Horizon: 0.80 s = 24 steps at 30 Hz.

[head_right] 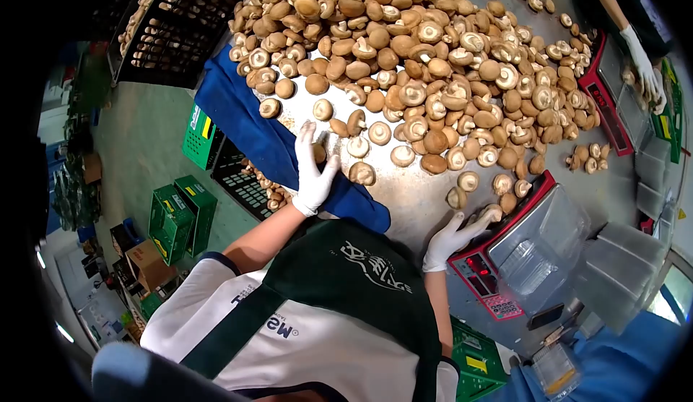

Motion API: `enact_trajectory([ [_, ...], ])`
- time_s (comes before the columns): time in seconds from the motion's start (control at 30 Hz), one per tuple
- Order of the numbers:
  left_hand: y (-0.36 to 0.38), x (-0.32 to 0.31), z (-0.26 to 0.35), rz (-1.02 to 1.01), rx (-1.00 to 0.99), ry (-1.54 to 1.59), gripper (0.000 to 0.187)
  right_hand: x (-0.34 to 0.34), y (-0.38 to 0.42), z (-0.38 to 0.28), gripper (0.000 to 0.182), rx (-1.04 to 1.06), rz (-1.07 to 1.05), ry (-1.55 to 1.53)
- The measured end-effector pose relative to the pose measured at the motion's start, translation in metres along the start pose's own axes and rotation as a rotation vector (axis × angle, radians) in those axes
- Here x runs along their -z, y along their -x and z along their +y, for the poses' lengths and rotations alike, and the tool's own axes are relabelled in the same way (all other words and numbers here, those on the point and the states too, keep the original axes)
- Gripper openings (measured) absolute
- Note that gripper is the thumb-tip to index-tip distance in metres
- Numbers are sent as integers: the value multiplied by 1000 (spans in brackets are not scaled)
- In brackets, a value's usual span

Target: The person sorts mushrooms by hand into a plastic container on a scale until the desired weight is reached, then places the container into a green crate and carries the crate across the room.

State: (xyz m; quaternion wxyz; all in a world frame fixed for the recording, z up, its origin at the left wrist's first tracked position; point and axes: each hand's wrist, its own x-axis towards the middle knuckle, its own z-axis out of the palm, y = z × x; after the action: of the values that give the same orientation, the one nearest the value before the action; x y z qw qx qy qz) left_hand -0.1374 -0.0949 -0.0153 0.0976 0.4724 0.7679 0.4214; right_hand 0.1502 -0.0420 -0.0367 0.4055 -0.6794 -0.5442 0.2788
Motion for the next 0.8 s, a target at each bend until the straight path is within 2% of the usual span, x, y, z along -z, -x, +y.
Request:
enact_trajectory([
  [0.03, 4, -1, -3, 39, 58, 55, 75, -3, 6, 4, 68, -69, 6, -132],
  [0.1, 9, -6, -3, 80, 205, 303, 73, -5, 10, 8, 65, -17, 13, -54],
  [0.17, 8, -5, -3, 89, 157, 64, 69, -10, 7, 4, 62, 8, 36, -39],
  [0.23, 3, -9, -14, 137, 135, -155, 69, -14, 1, -4, 60, -60, 6, -78],
  [0.27, 0, -12, -18, 169, 250, -21, 68, -17, -4, -9, 60, -96, 11, -147],
  [0.37, -10, -18, -19, 111, 415, 310, 69, -31, -23, -20, 60, -156, 20, -321],
  [0.5, -32, -40, 11, -12, 360, 523, 61, -56, -54, -26, 59, -195, 41, -482],
  [0.53, -37, -54, 16, -38, 316, 607, 61, -62, -60, -30, 57, -119, 36, -434],
  [0.57, -40, -67, 22, -63, 272, 690, 61, -65, -65, -35, 54, -128, 37, -419],
  [0.63, -50, -78, 44, -186, 79, 353, 63, -69, -73, -36, 54, -78, -9, -354],
  [0.7, -60, -81, 62, -326, -70, 425, 58, -72, -78, -38, 56, -168, -130, -652],
  [0.73, -63, -79, 65, -385, -42, 494, 59, -72, -78, -39, 57, -212, -191, -801],
  [0.77, -66, -74, 68, -444, -14, 562, 60, -71, -76, -38, 59, -219, -185, -822],
  [0.8, -66, -69, 66, -376, -51, 542, 59, -70, -72, -36, 61, -226, -181, -844],
])
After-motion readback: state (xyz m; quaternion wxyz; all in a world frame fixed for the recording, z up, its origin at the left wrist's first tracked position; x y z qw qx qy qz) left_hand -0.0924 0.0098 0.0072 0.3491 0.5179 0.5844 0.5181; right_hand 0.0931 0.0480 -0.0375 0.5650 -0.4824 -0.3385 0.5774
